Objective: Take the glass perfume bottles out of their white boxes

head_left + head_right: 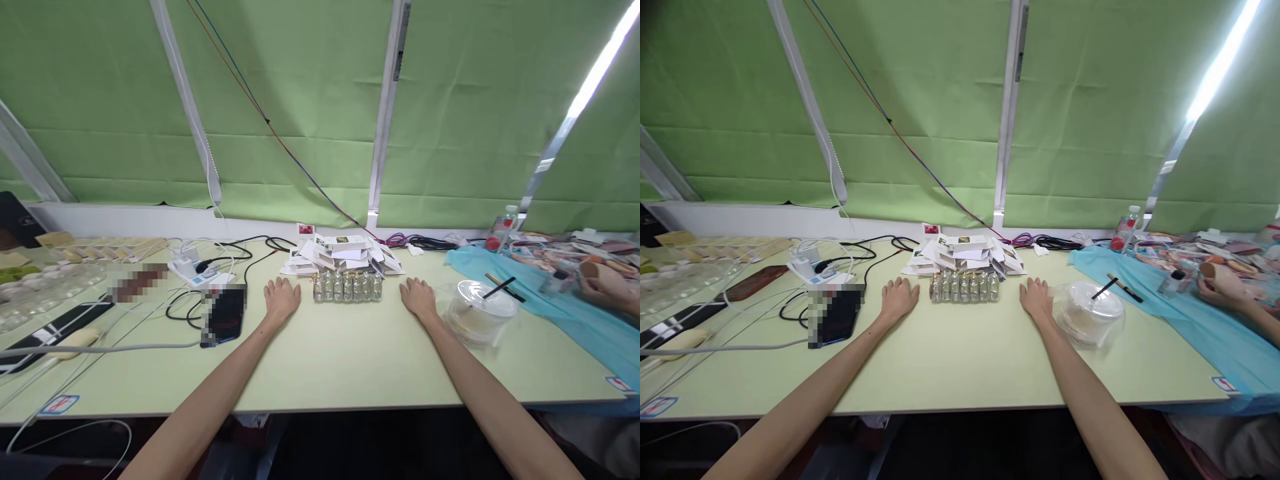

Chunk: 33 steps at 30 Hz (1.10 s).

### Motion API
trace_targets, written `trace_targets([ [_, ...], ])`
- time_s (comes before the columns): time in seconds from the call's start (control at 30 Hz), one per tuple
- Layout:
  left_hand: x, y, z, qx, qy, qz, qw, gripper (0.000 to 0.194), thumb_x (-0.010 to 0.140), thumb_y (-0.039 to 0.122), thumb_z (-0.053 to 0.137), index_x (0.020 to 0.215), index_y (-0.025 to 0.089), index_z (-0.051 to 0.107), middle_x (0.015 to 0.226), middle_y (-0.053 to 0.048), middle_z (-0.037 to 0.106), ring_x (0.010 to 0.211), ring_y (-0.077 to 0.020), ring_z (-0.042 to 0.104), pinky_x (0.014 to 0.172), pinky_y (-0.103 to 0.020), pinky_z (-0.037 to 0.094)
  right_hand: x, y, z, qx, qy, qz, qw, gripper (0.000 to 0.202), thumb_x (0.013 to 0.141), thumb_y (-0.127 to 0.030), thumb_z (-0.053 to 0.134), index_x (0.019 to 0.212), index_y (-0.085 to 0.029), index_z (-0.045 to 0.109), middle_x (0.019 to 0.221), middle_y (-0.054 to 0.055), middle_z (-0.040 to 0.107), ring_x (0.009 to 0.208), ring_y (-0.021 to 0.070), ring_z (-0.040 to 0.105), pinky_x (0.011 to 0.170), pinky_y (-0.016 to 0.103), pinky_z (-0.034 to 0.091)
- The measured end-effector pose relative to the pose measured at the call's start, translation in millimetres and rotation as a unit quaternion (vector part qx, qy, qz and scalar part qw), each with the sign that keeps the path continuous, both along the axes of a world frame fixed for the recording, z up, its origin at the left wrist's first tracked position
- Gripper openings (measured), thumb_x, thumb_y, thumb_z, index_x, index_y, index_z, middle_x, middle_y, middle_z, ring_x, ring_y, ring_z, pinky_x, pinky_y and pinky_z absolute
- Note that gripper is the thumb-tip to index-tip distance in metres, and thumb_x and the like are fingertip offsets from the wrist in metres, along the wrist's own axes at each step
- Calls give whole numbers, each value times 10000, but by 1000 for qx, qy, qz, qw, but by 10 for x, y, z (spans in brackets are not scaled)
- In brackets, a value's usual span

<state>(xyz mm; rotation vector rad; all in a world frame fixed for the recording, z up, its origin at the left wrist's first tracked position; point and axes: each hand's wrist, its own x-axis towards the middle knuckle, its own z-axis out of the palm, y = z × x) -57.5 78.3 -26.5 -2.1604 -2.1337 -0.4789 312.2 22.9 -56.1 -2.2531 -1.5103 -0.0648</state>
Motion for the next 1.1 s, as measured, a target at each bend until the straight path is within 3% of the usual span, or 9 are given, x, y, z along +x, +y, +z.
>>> trace_targets([
  [0.1,-21,-4,46,9,-20,-15,1000,467,927,363,417,1199,50,632,1262,-259,618,1269,-421,491,1053,-534,348,14,2,-7,36,15,-9,999,394,955,-318,470,1255,-103,606,1233,219,635,1222,354,546,973,458,422],
  [0.3,-81,2,170,34,-72,-71,994,405,921,264,425,1242,109,618,1270,-175,643,1177,-291,595,988,-358,440,19,8,23,122,38,-11,992,415,923,-234,440,1292,-76,548,1197,228,639,1140,333,574,952,417,424],
  [0.47,-83,-19,180,-12,-90,-133,987,272,892,265,458,989,179,696,900,-89,741,860,-248,678,769,-329,480,-61,36,35,218,85,28,972,342,887,-237,407,1128,-108,613,1064,190,664,1031,304,589,931,408,426],
  [0.63,-83,-41,167,-38,-86,-190,977,245,864,289,511,1027,209,676,810,-47,729,830,-244,668,724,-320,445,-143,30,52,228,109,54,966,356,891,-288,374,1091,-122,618,898,135,684,828,255,620,843,373,458],
  [0.8,-94,-49,177,-40,-89,-200,975,241,869,312,505,1024,215,662,781,-42,708,801,-243,656,683,-315,420,-227,9,90,239,131,73,959,401,909,-351,362,1113,-120,618,902,136,699,779,241,629,813,366,466],
  [0.93,-80,-73,185,-35,-100,-214,971,237,855,332,512,975,218,681,775,-50,697,797,-249,643,669,-315,410,-331,-19,132,229,179,105,951,389,912,-446,405,1027,-158,641,811,103,706,714,235,646,797,368,481],
  [1.1,-34,-96,197,-25,-139,-241,960,219,852,293,479,897,207,675,748,-44,682,745,-225,622,681,-310,416,-460,-66,174,212,317,179,907,504,944,-625,364,961,-197,628,743,44,672,576,194,631,652,333,509],
])
